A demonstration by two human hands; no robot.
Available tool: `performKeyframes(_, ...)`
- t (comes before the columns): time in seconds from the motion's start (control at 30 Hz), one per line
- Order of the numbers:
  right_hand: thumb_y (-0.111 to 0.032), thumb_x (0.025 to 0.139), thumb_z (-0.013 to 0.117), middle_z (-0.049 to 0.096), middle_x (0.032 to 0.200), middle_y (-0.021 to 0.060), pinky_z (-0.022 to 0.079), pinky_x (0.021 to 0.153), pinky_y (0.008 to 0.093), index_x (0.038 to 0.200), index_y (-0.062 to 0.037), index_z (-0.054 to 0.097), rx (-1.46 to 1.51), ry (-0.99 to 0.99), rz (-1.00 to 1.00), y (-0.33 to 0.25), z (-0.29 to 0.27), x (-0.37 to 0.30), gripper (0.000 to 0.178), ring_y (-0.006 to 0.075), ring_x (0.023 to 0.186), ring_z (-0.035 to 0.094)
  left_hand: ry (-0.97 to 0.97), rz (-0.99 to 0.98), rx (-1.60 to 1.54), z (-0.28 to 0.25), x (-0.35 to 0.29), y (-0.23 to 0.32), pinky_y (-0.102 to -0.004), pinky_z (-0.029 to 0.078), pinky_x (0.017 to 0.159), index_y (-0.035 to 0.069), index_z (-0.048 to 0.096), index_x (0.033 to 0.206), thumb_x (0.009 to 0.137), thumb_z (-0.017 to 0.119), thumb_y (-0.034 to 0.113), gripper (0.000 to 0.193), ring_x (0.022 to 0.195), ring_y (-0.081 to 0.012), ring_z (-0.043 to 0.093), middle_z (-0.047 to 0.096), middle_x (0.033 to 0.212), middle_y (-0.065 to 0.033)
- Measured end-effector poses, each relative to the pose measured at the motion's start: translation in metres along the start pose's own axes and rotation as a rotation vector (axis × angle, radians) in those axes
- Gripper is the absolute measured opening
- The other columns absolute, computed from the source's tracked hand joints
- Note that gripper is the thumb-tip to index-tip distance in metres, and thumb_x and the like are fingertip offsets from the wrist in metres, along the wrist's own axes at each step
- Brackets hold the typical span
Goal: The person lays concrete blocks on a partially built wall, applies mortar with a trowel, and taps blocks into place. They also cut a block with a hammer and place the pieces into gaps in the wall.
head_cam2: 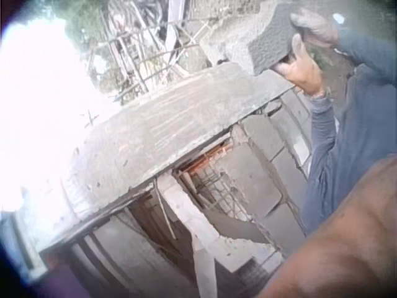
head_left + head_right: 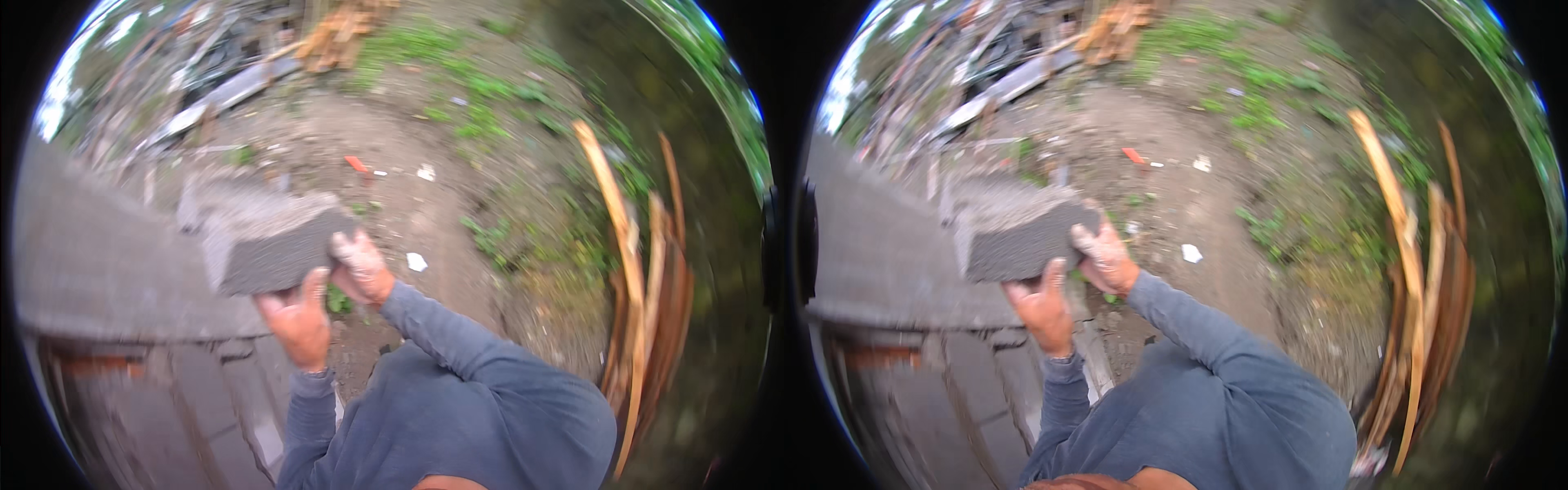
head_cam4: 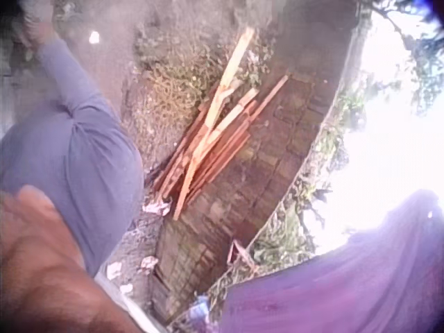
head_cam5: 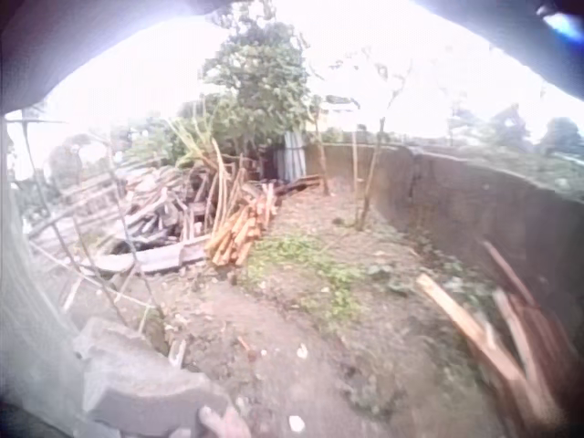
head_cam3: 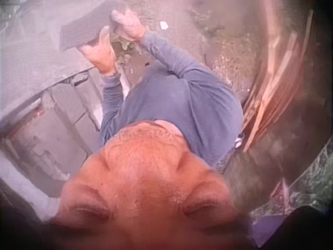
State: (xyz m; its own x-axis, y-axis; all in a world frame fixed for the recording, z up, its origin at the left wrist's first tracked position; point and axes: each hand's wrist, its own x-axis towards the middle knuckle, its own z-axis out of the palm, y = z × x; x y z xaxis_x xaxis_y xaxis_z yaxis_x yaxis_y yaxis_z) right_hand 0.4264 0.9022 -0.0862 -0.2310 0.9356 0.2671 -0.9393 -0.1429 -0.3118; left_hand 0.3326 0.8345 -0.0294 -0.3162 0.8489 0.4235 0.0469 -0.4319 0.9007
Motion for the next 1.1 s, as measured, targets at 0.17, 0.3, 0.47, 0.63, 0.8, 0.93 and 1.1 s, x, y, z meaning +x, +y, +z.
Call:
performKeyframes(0.17, -0.025, 0.091, 0.078, 0.053, 0.134, 0.0096, 0.045, 0.107, 0.0413, 0.143, -0.0080, 0.037, -0.265, 0.149, -0.019, -0.059, -0.078, -0.032, 0.069, 0.0203, 0.125, 0.052, 0.078, -0.150, -0.045, 0.079, -0.023, -0.048, -0.0386, 0.048, 0.101, -0.008, 0.046, 0.135, 0.095, 0.069, 0.007, 0.049, 0.112, -0.0237, 0.060, 0.061, 0.127, -0.0175)
performKeyframes(0.3, -0.028, 0.091, 0.078, 0.053, 0.135, 0.0117, 0.045, 0.107, 0.0388, 0.145, -0.0052, 0.036, -0.189, 0.466, -0.110, -0.119, -0.139, -0.091, 0.073, 0.0204, 0.126, 0.051, -0.131, -0.343, 0.117, 0.150, -0.051, -0.116, -0.0369, 0.049, 0.099, -0.007, 0.047, 0.133, 0.096, 0.069, 0.007, 0.045, 0.110, -0.0221, 0.061, 0.061, 0.127, -0.0168)
performKeyframes(0.47, -0.030, 0.094, 0.074, 0.052, 0.139, 0.0108, 0.041, 0.110, 0.0376, 0.147, -0.0055, 0.039, -0.412, 0.708, -0.214, -0.211, -0.225, -0.132, 0.068, 0.0211, 0.129, 0.049, -0.360, -0.537, -0.073, 0.265, -0.072, -0.194, -0.0385, 0.048, 0.099, -0.003, 0.045, 0.138, 0.096, 0.068, 0.008, 0.049, 0.113, -0.0217, 0.060, 0.059, 0.130, -0.0138)
performKeyframes(0.63, -0.028, 0.100, 0.063, 0.054, 0.140, 0.0109, 0.039, 0.110, 0.0376, 0.141, -0.0020, 0.048, -0.820, 0.877, -0.264, -0.377, -0.297, -0.188, 0.051, 0.0223, 0.130, 0.050, -0.518, -0.790, -0.190, 0.435, -0.110, -0.249, -0.0360, 0.044, 0.104, -0.005, 0.041, 0.144, 0.096, 0.066, 0.005, 0.055, 0.120, -0.0208, 0.056, 0.056, 0.136, -0.0138)
performKeyframes(0.8, -0.026, 0.105, 0.053, 0.065, 0.120, 0.0183, 0.042, 0.105, 0.0379, 0.129, 0.0016, 0.055, -1.283, 1.183, -0.588, -0.583, -0.417, -0.278, 0.036, 0.0287, 0.118, 0.059, -0.753, -0.847, -0.209, 0.597, -0.131, -0.288, -0.0365, 0.045, 0.104, -0.003, 0.039, 0.144, 0.095, 0.067, 0.008, 0.057, 0.119, -0.0210, 0.057, 0.057, 0.133, -0.0120)
performKeyframes(0.93, -0.049, 0.090, 0.070, 0.063, 0.116, 0.0291, 0.050, 0.097, 0.0444, 0.128, 0.0110, 0.048, -1.911, 1.868, -0.452, -0.786, -0.513, -0.311, 0.074, 0.0387, 0.111, 0.063, -1.007, -0.802, -0.246, 0.742, -0.138, -0.317, -0.0414, 0.042, 0.109, 0.000, 0.037, 0.146, 0.096, 0.067, 0.015, 0.060, 0.126, -0.0247, 0.055, 0.055, 0.136, -0.0128)
performKeyframes(1.1, -0.033, 0.078, 0.073, 0.062, 0.124, 0.0346, 0.050, 0.102, 0.0415, 0.132, 0.0125, 0.045, -1.384, 1.661, 0.111, -0.891, -0.591, -0.303, 0.075, 0.0415, 0.117, 0.064, -1.185, -0.801, -0.296, 0.906, -0.170, -0.329, -0.0385, 0.052, 0.098, -0.001, 0.045, 0.138, 0.093, 0.073, 0.014, 0.055, 0.114, -0.0224, 0.063, 0.062, 0.128, -0.0117)
